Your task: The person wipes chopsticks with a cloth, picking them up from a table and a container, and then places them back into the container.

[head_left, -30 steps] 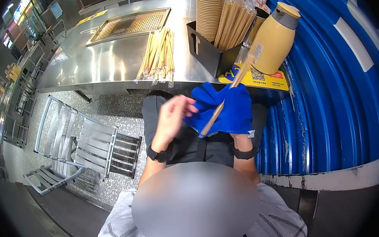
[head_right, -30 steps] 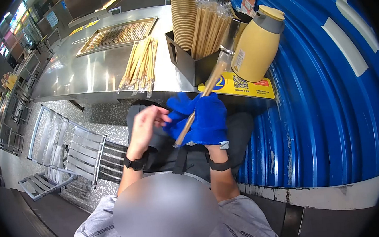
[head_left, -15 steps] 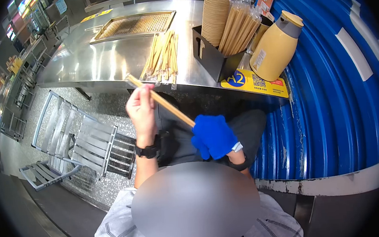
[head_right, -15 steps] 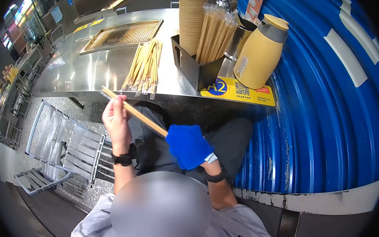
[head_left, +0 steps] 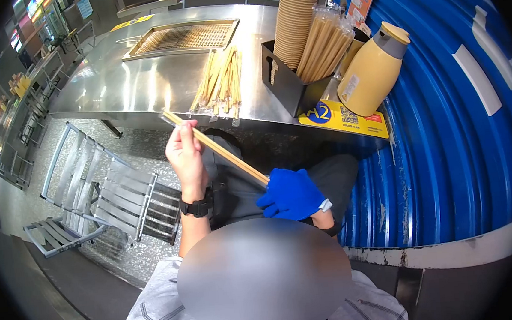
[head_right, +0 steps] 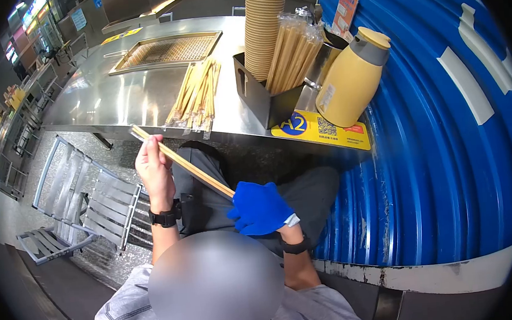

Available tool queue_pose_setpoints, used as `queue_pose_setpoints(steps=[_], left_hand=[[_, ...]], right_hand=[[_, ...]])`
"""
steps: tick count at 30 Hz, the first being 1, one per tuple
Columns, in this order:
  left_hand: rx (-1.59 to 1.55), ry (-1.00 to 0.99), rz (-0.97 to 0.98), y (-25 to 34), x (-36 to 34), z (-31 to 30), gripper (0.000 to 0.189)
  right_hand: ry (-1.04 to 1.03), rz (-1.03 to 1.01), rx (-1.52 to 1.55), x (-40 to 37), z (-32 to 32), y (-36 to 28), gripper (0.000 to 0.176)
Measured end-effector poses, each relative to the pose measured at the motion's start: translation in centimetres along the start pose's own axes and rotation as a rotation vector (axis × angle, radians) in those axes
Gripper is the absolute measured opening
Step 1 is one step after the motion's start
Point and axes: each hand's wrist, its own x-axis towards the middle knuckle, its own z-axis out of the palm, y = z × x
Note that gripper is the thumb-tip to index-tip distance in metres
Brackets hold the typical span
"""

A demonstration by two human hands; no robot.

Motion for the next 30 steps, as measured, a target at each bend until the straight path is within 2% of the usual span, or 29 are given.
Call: queue_pose_setpoints(steps=[4, 7, 12, 16, 24, 30], left_hand=[[-0.003, 0.049, -0.003, 0.4, 0.6, -1.4, 0.023], [0.088, 0.012, 0.014, 0.2, -0.1, -0.6, 0.023], [0.157, -0.269, -0.063, -1.1, -4.3, 4.0, 0.018], [0.041, -0.356, -0.107, -1.5, -5.5, 5.3, 0.013], [0.015, -0.063, 0.051, -0.2, -1.8, 2.0, 0.018], [0.038, -0.182, -0.072, -0.7, -2.4, 2.3, 0.017]], right_hand=[[0.06, 0.066, 0.015, 0.1, -1.2, 0.6, 0.035], [0.155, 0.169, -0.007, 0.0, -2.3, 0.8, 0.035], [0.182, 0.225, -0.077, 0.7, -0.2, -0.6, 0.034], [0.135, 0.229, -0.089, 1.0, 2.6, -0.6, 0.033], [0.112, 0.142, 0.004, -0.5, 0.8, 0.3, 0.032], [0.118, 0.179, -0.094, -0.1, 0.1, 0.2, 0.031]])
